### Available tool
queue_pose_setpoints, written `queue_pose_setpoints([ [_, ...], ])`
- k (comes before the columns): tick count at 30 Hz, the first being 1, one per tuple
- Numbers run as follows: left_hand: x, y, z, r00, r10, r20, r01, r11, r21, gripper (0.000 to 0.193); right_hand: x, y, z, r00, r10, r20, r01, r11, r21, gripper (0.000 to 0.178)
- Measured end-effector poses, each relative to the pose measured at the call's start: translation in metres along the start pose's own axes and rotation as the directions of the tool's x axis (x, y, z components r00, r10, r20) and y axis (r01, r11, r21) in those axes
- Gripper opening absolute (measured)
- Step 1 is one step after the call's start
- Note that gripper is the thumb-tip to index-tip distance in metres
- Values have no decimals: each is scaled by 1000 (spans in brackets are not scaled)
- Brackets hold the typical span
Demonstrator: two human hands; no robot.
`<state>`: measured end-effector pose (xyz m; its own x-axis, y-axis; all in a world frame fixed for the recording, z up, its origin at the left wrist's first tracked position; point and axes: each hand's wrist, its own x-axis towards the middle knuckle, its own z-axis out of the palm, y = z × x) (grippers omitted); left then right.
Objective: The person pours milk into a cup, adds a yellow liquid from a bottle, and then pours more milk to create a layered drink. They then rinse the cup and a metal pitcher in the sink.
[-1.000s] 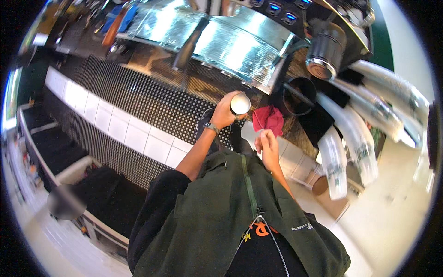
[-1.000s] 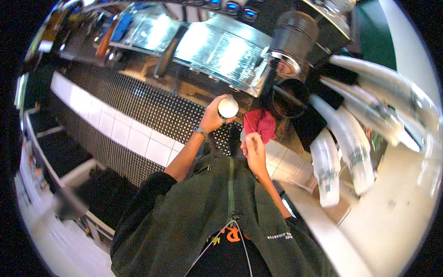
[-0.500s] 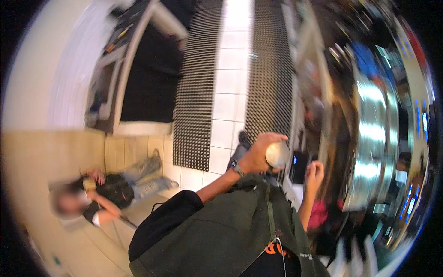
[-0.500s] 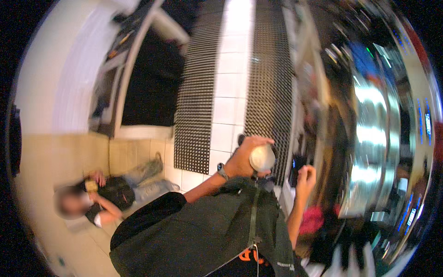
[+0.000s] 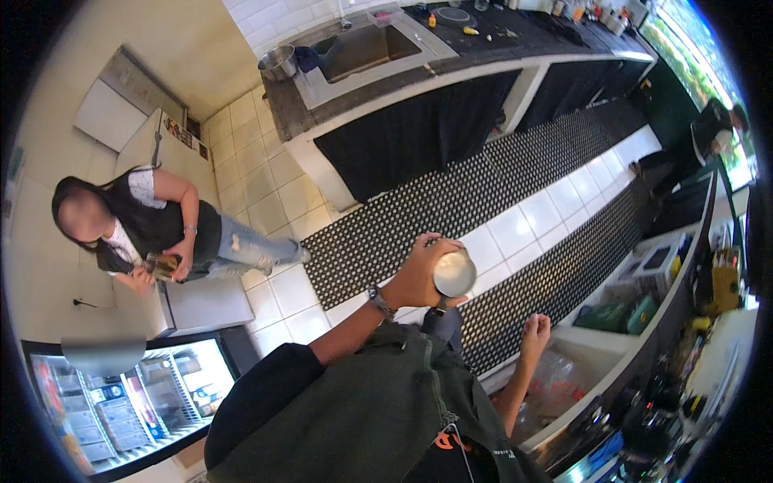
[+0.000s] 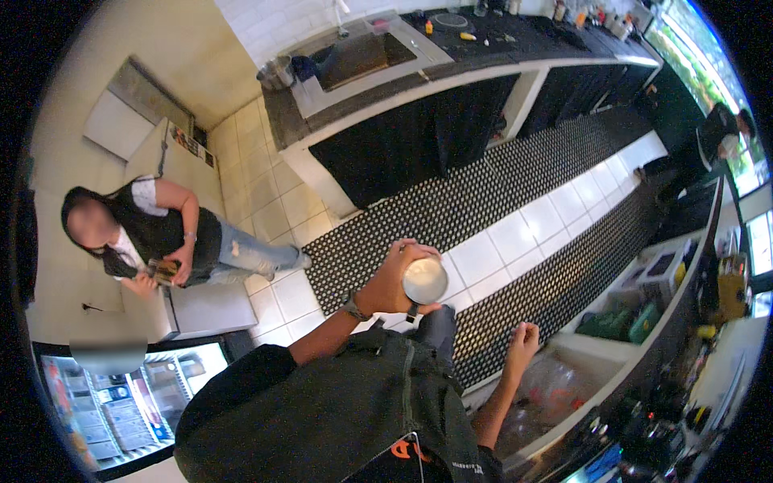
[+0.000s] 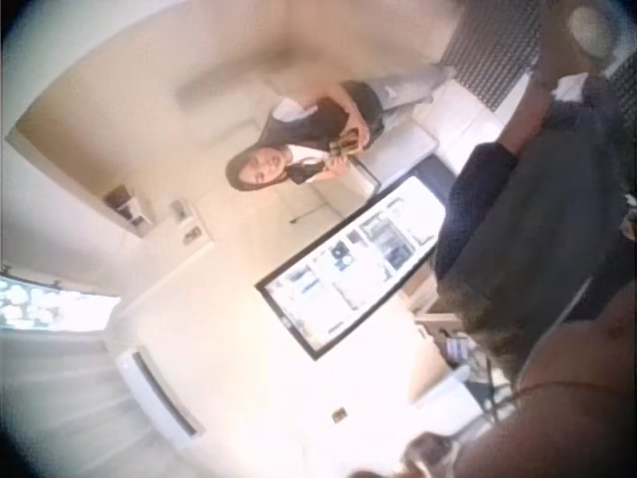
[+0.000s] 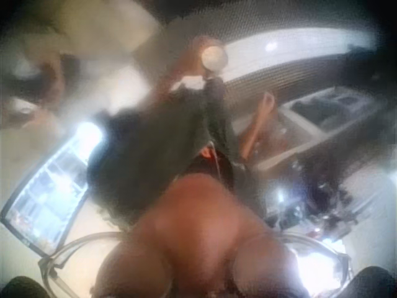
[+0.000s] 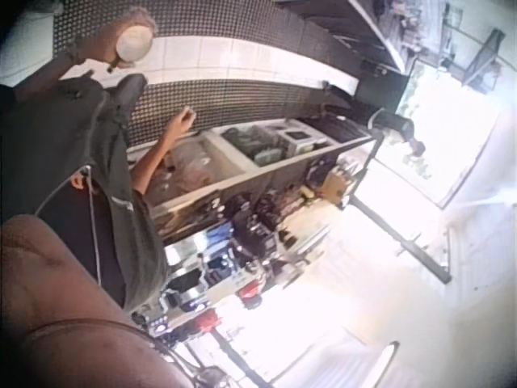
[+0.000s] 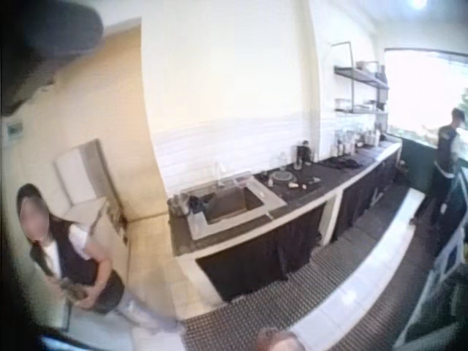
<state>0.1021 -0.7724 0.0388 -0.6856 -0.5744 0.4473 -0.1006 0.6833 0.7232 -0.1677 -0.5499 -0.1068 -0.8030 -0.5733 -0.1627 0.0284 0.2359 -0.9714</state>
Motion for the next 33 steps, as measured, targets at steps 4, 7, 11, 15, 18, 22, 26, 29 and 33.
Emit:
queue_pose_setpoints([
  [4,61,-74,-46,981,-50,-188,71,992,108,74,127,-34,74,990,-27,137,21,999,45,16],
  [7,102,-115,-82,943,-54,-327,125,972,198,75,233,-49,146,983,-70,168,72,997,-9,16],
  [11,155,-192,-117,869,-125,-478,240,953,187,74,387,-98,268,900,-179,398,261,951,-163,16],
  [15,214,-251,-160,800,-146,-582,322,923,210,77,503,-170,440,755,-248,608,340,940,-38,20],
  [18,253,-277,-187,763,-198,-616,419,876,238,78,560,-209,557,705,-264,659,543,798,-261,26],
  [22,301,-334,-212,677,-178,-714,418,892,174,79,613,-222,690,560,-373,740,741,625,-246,29],
  [26,345,-370,-234,616,-215,-758,471,871,136,77,651,-210,768,584,-253,771,803,320,-502,40],
  [29,370,-390,-246,590,-260,-765,508,855,102,76,649,-211,798,646,-237,726,763,209,-611,42],
  [33,401,-415,-259,625,-255,-737,565,800,202,81,662,-201,828,696,-308,649,691,43,-721,25],
])
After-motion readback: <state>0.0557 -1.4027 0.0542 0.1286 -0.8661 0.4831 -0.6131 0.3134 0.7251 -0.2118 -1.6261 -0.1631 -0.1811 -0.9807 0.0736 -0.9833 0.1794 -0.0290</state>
